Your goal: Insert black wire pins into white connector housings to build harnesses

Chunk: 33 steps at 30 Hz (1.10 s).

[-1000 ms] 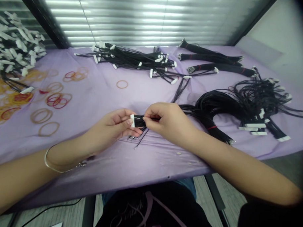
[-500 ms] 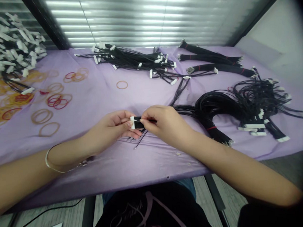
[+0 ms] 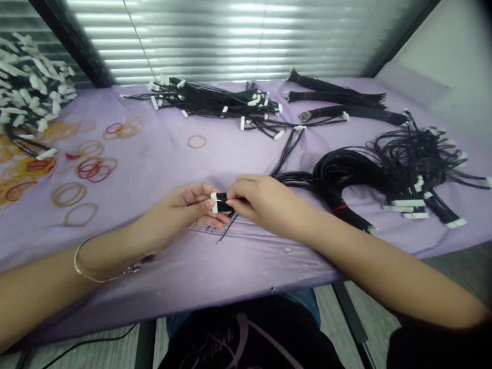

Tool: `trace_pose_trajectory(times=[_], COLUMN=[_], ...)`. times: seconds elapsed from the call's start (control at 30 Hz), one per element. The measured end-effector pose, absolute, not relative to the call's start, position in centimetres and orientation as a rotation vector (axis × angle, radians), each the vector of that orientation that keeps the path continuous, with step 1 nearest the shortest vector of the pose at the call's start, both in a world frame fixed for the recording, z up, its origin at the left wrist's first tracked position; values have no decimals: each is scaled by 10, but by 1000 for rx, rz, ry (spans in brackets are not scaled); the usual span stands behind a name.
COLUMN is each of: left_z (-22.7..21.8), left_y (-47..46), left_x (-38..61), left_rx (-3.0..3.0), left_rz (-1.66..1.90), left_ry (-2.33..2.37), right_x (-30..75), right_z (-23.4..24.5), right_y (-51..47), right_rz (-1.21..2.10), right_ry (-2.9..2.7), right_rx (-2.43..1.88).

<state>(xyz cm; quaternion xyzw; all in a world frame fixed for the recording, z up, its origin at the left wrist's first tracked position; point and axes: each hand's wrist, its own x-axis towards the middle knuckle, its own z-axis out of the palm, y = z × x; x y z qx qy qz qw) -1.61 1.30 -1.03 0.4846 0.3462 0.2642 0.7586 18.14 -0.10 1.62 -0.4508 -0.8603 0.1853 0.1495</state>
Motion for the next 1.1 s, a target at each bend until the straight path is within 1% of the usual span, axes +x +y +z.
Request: trace_pose_trajectory(times=[0.27, 0.33, 0.43, 0.5, 0.73, 0.9, 1.1], left_z=[-11, -11, -11, -11, -11, -12, -9], left_y=[13, 12, 11, 10, 8, 8, 11], left_x=[-17, -16, -14, -14, -16, -15, -10], left_rx=[1071, 1070, 1071, 1077, 1157, 1186, 970], left_rz=[583, 592, 635, 653, 643, 643, 716], left_ry=[767, 763, 735, 721, 766, 760, 821], right_x=[178, 176, 174, 173, 168, 165, 177], right_z=[5, -1, -8, -10, 0, -1, 8], right_y=[-2, -2, -3, -4, -13, -14, -11], right_rz=[413, 279, -4, -83, -1, 13, -61], right_ry=[-2435, -2480, -2526, -2531, -2545, -2531, -2361], right_rx=[-1273, -1206, -1087, -1056, -1243, -1240, -1162])
